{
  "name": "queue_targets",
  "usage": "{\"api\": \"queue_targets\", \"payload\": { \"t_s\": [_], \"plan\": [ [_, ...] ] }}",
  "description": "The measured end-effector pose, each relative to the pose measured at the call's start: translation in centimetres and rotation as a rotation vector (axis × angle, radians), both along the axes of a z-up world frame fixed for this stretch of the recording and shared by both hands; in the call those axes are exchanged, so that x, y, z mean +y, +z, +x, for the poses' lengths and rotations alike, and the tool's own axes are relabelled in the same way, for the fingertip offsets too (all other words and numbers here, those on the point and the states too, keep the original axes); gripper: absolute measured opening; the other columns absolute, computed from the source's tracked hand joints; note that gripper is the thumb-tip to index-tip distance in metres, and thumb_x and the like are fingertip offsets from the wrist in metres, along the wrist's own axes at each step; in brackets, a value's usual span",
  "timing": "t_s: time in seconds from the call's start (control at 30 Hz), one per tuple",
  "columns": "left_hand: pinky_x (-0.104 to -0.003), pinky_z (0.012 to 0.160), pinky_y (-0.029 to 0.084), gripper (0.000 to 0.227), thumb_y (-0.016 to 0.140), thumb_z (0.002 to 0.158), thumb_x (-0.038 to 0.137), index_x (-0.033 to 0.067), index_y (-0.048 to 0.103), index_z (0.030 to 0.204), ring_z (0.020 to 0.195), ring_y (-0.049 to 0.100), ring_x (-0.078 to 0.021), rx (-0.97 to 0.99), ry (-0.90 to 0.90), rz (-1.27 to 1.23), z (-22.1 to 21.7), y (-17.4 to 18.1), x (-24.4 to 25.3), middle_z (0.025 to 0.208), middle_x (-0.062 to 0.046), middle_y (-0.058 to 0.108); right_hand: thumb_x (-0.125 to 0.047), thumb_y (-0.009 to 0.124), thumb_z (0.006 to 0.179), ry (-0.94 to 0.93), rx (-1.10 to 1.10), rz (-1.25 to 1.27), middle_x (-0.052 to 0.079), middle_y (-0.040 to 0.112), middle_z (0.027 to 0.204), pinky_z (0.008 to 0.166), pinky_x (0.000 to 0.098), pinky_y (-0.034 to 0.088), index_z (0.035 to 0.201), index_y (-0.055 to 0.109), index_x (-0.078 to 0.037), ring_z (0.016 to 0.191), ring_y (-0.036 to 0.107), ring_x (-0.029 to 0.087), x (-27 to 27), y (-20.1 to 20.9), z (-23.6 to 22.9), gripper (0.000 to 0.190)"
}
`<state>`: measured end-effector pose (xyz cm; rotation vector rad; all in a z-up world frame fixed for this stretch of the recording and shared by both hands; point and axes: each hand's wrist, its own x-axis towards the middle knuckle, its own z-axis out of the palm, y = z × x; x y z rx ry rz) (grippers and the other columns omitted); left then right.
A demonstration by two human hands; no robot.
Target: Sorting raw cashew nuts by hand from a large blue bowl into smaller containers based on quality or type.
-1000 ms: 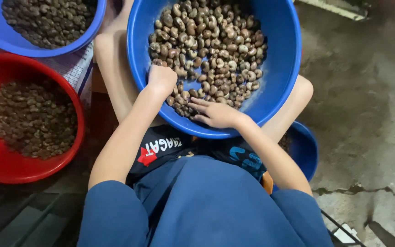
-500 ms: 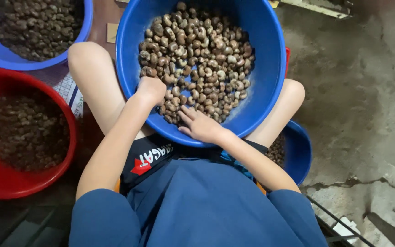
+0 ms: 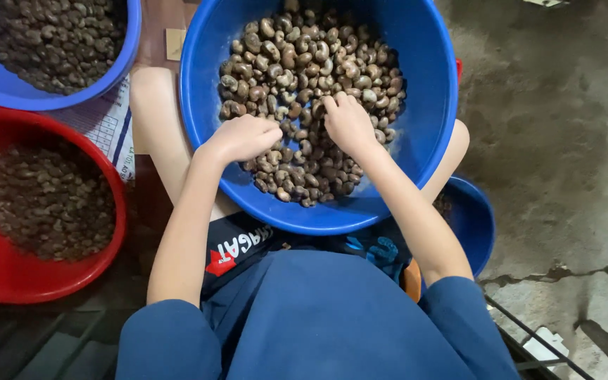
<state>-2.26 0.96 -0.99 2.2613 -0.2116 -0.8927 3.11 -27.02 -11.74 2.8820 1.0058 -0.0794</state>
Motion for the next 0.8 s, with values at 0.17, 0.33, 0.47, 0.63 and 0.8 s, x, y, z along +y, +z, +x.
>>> {"api": "queue_targets", "payload": {
  "t_s": [0.17, 0.33, 0.47, 0.63, 0.8],
  "plan": [
    [-0.03, 0.041, 0.053, 0.05, 0.039, 0.101, 0.036, 0.0067, 0.069, 0.076, 0.052, 0.069, -0.0227, 0.12, 0.339, -0.369, 0.5, -2.1, 0.1, 0.066, -0.014, 0.072, -0.019, 0.057, 0.095, -0.032, -0.005, 0.015, 0.014, 0.062, 0.1, 0.062, 0.0412, 0.059, 0.125, 0.062, -0.009, 0.093, 0.066, 0.033, 0.5, -2.2, 0.0, 0.032],
    [-0.031, 0.038, 0.049, 0.039, 0.048, 0.1, 0.035, 0.0085, 0.064, 0.076, 0.046, 0.061, -0.0196, 0.063, 0.51, -0.379, 1.2, -2.2, 0.7, 0.057, -0.01, 0.061, -0.021, 0.073, 0.088, -0.154, 0.263, 0.058, 0.015, 0.059, 0.104, 0.073, 0.0503, 0.06, 0.136, 0.057, -0.01, 0.098, 0.067, 0.039, 0.9, 2.0, -0.2, 0.051],
    [-0.057, 0.069, 0.052, 0.034, 0.059, 0.103, 0.04, 0.0081, 0.065, 0.091, 0.083, 0.069, -0.0456, -0.311, 0.283, -0.029, 1.3, -2.7, -0.7, 0.075, -0.02, 0.069, -0.019, 0.07, 0.09, -0.229, 0.341, 0.137, 0.013, 0.058, 0.109, 0.074, 0.0507, 0.061, 0.125, 0.053, -0.012, 0.096, 0.069, 0.036, 0.1, 0.1, 0.6, 0.04],
    [-0.055, 0.065, 0.06, 0.025, 0.058, 0.097, 0.018, 0.0177, 0.059, 0.122, 0.071, 0.073, -0.0404, -0.623, -0.033, 0.318, 5.8, -10.2, -2.8, 0.106, -0.016, 0.063, -0.02, 0.062, 0.096, -0.249, 0.49, 0.313, 0.011, 0.057, 0.108, 0.075, 0.0526, 0.06, 0.132, 0.056, -0.015, 0.096, 0.069, 0.04, -0.7, 2.8, 1.3, 0.036],
    [-0.058, 0.067, 0.062, 0.038, 0.072, 0.094, 0.013, 0.0097, 0.059, 0.129, 0.071, 0.075, -0.0441, -0.637, 0.004, 0.369, 4.9, -11.5, -4.5, 0.126, -0.03, 0.052, -0.014, 0.067, 0.103, -0.432, 0.783, 1.158, 0.008, 0.062, 0.091, 0.055, 0.0295, 0.058, 0.125, 0.064, 0.0, 0.063, 0.067, 0.018, 0.2, 5.2, 1.6, 0.026]
  ]
}}
